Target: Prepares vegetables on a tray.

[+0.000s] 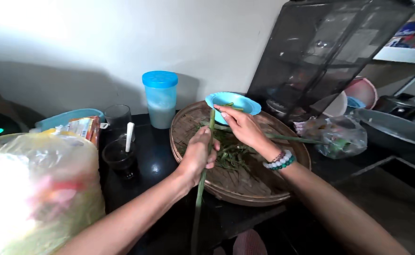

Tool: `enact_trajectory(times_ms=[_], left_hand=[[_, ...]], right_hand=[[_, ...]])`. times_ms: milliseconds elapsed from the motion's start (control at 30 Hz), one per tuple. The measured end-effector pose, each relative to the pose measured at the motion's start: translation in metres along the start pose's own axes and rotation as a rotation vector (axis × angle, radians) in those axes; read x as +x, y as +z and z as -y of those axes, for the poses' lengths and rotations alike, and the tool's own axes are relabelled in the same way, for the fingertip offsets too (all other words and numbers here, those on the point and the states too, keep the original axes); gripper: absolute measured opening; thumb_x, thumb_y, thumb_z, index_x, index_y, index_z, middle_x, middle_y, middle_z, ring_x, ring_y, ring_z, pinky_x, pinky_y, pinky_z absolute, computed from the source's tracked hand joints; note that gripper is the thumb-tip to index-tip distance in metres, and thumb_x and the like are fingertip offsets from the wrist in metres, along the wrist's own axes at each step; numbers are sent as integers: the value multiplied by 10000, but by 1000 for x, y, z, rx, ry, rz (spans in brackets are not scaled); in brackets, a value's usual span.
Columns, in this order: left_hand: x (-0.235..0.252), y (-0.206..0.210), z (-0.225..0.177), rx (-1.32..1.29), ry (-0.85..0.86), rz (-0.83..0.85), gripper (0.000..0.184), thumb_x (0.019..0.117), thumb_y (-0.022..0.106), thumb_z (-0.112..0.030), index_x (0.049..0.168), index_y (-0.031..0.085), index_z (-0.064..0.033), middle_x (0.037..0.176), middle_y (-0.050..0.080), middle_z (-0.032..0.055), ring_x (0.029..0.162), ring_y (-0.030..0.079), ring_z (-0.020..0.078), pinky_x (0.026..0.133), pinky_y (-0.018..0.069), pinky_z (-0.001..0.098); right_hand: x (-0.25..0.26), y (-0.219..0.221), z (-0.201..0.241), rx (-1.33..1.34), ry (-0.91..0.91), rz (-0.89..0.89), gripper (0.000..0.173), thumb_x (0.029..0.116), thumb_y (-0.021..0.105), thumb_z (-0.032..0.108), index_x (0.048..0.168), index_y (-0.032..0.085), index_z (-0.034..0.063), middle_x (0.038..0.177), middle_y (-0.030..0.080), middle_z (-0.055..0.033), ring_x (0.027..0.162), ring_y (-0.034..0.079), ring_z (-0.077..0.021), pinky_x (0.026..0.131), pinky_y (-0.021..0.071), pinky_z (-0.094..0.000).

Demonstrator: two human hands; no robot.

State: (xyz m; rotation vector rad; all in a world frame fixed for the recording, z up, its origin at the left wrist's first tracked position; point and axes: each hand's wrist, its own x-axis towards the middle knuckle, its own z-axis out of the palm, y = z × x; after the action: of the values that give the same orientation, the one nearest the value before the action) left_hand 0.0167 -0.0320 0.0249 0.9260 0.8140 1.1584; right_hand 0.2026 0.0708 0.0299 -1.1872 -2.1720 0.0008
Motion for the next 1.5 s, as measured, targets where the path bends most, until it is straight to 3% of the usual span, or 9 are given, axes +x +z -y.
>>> enact_trajectory(times_ms=[133,267,500,600,700,867,1100,1433,1500], left_hand=[[14,-13,6,-31,11,-86,382,1147,272,-275,1444,475,-147,753,504,1,439,326,31,387,290,162],[21,-18,11,-34,-1,-158,310,1148,253,-265,1154,512,-95,705,482,-3,423,310,29,379,282,159],[29,-19,15,-5,-49,-179,329,1147,274,-296,1285,509,-113,708,474,-2,440,320,37,395,285,165],[24,-15,15,19,-77,-157,345,1147,264,-302,1298,514,-120,700,477,-2,431,314,34,386,278,163],[18,-12,19,-2,-65,-78,403,1145,275,-313,1470,461,-163,711,495,9,417,307,35,368,274,165],[28,-17,14,-113,-40,-150,340,1143,278,-312,1244,511,-85,686,485,2,422,338,33,378,283,155],[32,-17,14,-144,-36,-229,264,1149,226,-270,1050,428,-134,606,370,-33,409,280,31,377,251,163],[34,-15,14,-48,-109,-203,347,1147,242,-296,1131,517,-85,613,377,-41,424,285,31,393,251,164],[36,-17,14,-52,-116,-215,344,1147,245,-296,1121,516,-86,615,376,-42,424,287,32,390,253,163]], right_hand=[[-6,4,26,-13,-148,-2,396,1108,397,362,1455,587,337,1176,724,-22,954,712,-221,783,579,-533],[-29,31,29,-56,-201,55,393,1096,419,377,1459,554,440,920,686,-28,726,660,-218,589,535,-463],[-26,36,21,-151,-224,20,398,1084,452,343,1457,572,413,842,646,-40,632,612,-222,493,469,-420],[-19,31,17,-160,-125,57,381,1088,466,370,1452,576,395,943,687,-85,701,660,-286,541,509,-491],[-6,17,-3,-68,14,105,382,1106,439,332,1449,601,287,1060,719,-150,886,697,-376,702,531,-611],[3,13,2,53,-78,74,406,1116,373,349,1446,602,283,1309,700,-4,1054,713,-241,866,561,-579],[-22,40,21,-6,-207,88,396,1091,433,378,1463,561,419,931,693,-39,746,671,-225,598,542,-472],[-4,40,4,-20,-95,107,368,1104,425,376,1424,607,372,1171,738,-9,926,724,-252,718,568,-549],[-5,41,6,-36,-101,90,355,1096,454,362,1409,623,366,1095,743,-28,866,718,-258,670,561,-536]])
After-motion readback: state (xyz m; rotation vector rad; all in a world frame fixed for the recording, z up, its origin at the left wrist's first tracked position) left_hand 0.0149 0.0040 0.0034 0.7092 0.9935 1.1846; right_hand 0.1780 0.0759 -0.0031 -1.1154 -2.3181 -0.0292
